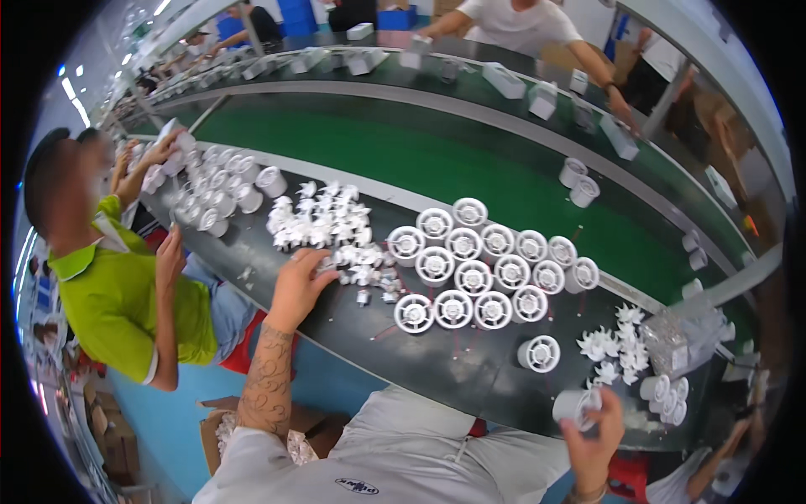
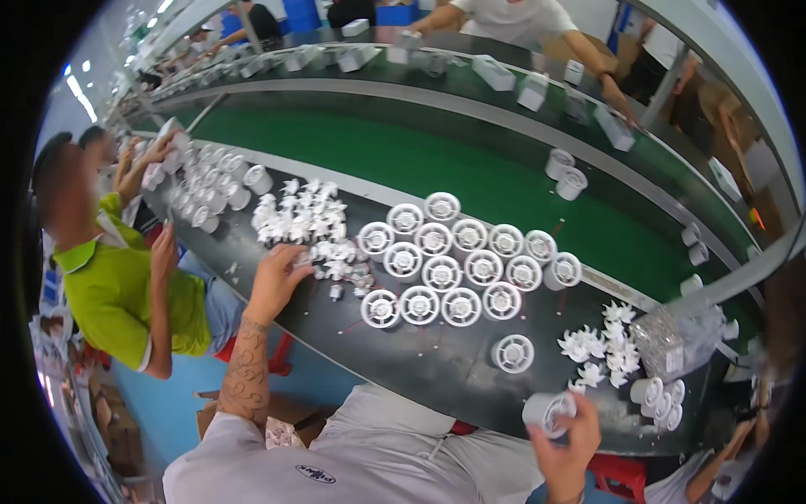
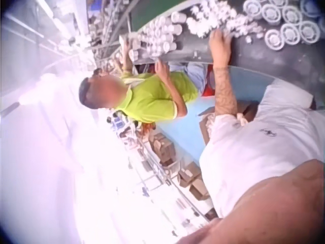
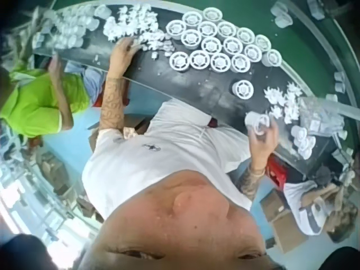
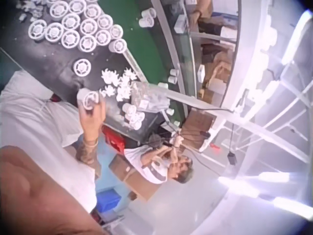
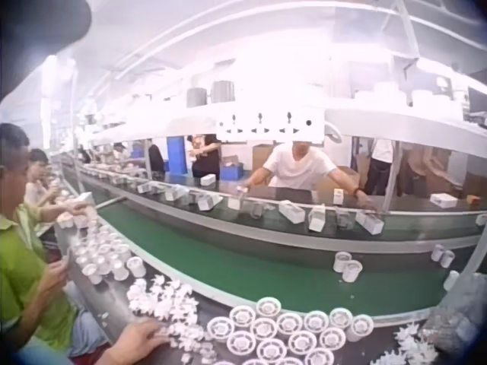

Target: The recorder is assembling small white plastic housings with electronic components on a production line.

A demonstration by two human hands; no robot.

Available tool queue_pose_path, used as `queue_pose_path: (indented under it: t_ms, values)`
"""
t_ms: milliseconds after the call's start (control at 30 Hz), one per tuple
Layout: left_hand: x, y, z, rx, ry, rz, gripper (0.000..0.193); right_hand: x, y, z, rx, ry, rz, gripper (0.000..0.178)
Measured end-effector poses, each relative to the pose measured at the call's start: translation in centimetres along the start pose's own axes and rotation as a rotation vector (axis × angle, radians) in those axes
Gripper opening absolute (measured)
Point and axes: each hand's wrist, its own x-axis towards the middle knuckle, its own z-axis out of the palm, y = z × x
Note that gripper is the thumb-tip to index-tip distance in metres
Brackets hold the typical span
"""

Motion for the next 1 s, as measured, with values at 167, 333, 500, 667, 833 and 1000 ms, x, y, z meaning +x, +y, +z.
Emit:
queue_pose_path:
  t_ms: [167,333,500,667,833,1000]
  values:
    - [0.0,-1.5,0.2,-0.15,0.046,-0.087,0.033,-5.0,0.3,3.4,-0.013,-0.014,0.09,0.04]
    - [-0.1,-2.2,0.2,-0.092,0.288,-0.188,0.037,-6.0,1.8,6.2,0.017,0.041,0.052,0.041]
    - [0.7,-2.6,0.2,-0.485,0.289,-0.332,0.024,-6.6,3.5,8.0,0.033,0.177,0.065,0.043]
    - [-0.1,1.4,0.8,-0.943,0.297,-0.286,0.023,-6.7,3.5,8.4,-0.042,0.213,0.051,0.042]
    - [-2.7,7.3,2.7,-1.073,0.108,-0.217,0.021,-6.7,4.3,8.4,-0.057,0.24,-0.066,0.039]
    - [-6.8,15.4,4.5,-1.24,-0.261,-0.126,0.02,-6.2,2.1,8.0,0.601,0.402,0.384,0.037]
